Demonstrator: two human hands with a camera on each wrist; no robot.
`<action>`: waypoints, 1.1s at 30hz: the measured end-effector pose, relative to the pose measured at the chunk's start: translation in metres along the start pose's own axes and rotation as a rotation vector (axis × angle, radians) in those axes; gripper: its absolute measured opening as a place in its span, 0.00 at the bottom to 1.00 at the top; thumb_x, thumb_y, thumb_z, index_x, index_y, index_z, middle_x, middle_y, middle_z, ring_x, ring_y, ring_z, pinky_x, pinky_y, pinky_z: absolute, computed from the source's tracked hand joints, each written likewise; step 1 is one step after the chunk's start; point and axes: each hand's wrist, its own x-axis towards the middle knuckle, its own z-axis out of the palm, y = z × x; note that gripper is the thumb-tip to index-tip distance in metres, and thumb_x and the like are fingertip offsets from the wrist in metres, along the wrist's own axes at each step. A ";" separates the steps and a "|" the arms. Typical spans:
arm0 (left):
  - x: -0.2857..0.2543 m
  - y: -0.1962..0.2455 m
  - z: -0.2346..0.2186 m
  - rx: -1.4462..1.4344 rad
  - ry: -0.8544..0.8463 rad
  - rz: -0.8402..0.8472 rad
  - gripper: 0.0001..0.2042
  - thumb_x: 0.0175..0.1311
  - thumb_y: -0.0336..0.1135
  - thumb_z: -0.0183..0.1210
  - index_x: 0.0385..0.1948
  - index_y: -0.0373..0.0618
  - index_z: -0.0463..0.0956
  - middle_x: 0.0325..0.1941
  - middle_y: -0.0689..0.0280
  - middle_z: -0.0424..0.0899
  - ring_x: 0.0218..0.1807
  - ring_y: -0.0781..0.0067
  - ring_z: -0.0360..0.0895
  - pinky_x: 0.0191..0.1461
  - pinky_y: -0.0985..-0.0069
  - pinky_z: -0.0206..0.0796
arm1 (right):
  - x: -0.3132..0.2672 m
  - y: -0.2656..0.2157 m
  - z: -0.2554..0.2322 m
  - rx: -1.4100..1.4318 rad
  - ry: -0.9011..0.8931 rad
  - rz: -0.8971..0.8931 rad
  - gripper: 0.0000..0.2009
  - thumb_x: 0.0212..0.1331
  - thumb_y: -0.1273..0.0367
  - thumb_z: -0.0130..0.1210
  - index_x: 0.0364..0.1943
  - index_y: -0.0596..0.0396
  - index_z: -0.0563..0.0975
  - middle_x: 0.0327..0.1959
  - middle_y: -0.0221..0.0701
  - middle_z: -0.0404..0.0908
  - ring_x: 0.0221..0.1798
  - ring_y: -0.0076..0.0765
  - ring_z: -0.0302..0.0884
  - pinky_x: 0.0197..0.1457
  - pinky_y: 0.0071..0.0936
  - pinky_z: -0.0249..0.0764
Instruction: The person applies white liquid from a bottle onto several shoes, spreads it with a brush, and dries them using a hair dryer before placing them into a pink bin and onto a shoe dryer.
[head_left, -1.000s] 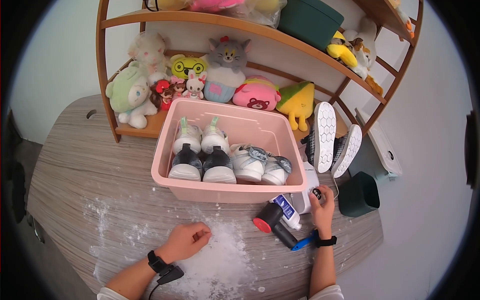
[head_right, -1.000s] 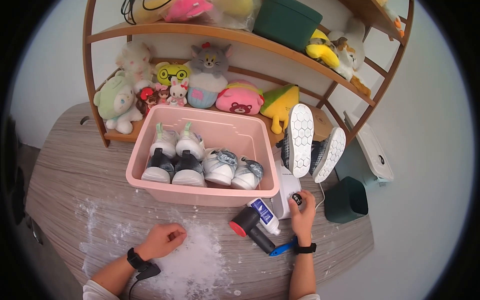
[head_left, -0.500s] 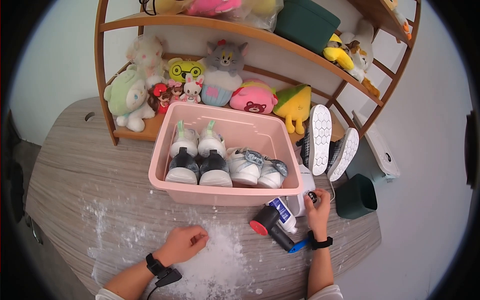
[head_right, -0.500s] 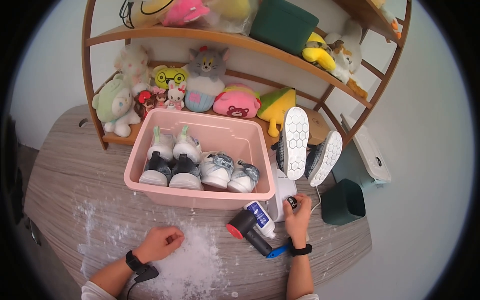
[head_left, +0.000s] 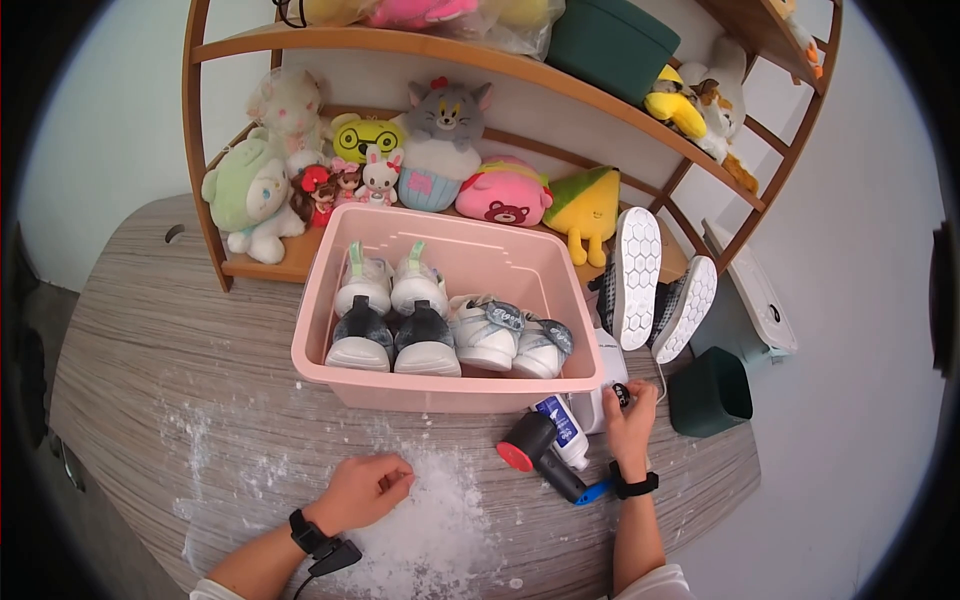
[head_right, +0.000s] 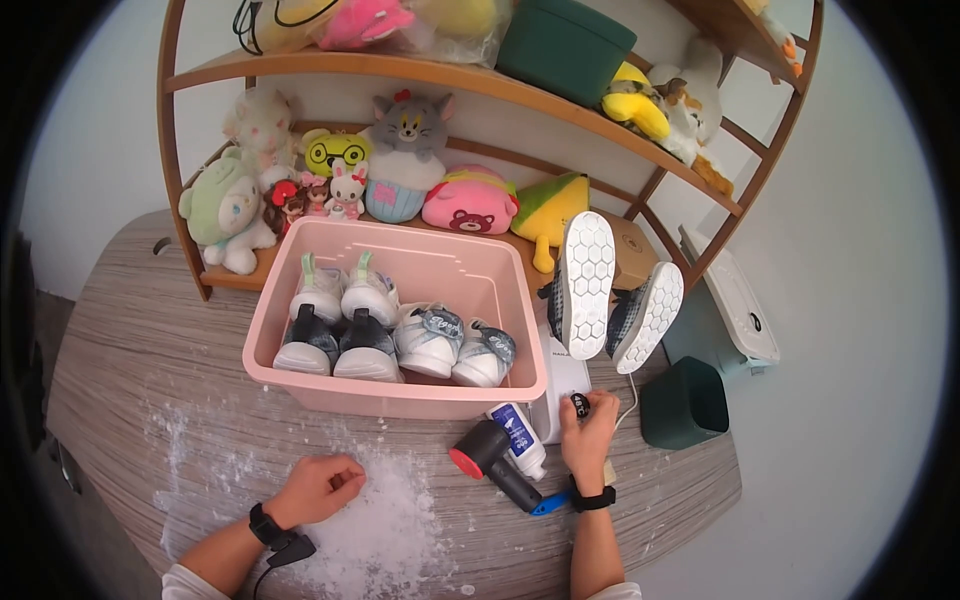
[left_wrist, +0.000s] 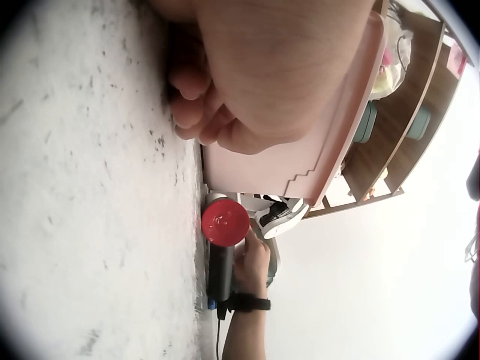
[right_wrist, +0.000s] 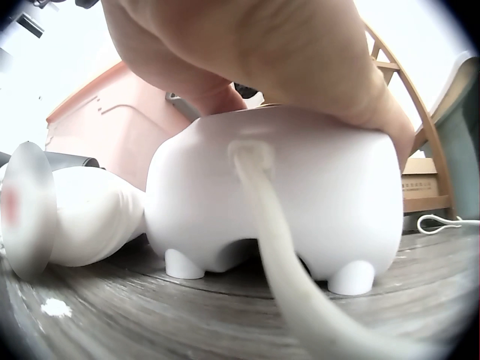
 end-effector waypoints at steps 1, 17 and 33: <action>0.000 -0.001 0.001 0.004 0.001 0.007 0.05 0.67 0.34 0.65 0.36 0.45 0.82 0.25 0.65 0.85 0.25 0.69 0.82 0.31 0.73 0.74 | 0.000 0.000 0.001 -0.001 -0.003 0.000 0.17 0.58 0.70 0.67 0.42 0.64 0.71 0.47 0.47 0.74 0.54 0.51 0.74 0.62 0.42 0.69; -0.001 -0.003 0.001 0.031 0.005 0.016 0.04 0.66 0.33 0.65 0.36 0.46 0.82 0.26 0.66 0.85 0.25 0.69 0.83 0.31 0.73 0.74 | 0.003 -0.011 0.009 -0.126 0.058 0.071 0.18 0.58 0.68 0.66 0.39 0.66 0.69 0.42 0.51 0.70 0.46 0.59 0.70 0.54 0.48 0.68; 0.000 0.000 -0.001 0.002 -0.013 -0.006 0.05 0.68 0.33 0.65 0.36 0.43 0.83 0.25 0.64 0.85 0.25 0.73 0.82 0.32 0.75 0.74 | 0.000 -0.012 0.013 -0.225 0.110 -0.011 0.16 0.59 0.68 0.63 0.39 0.64 0.69 0.40 0.49 0.69 0.44 0.58 0.69 0.52 0.48 0.67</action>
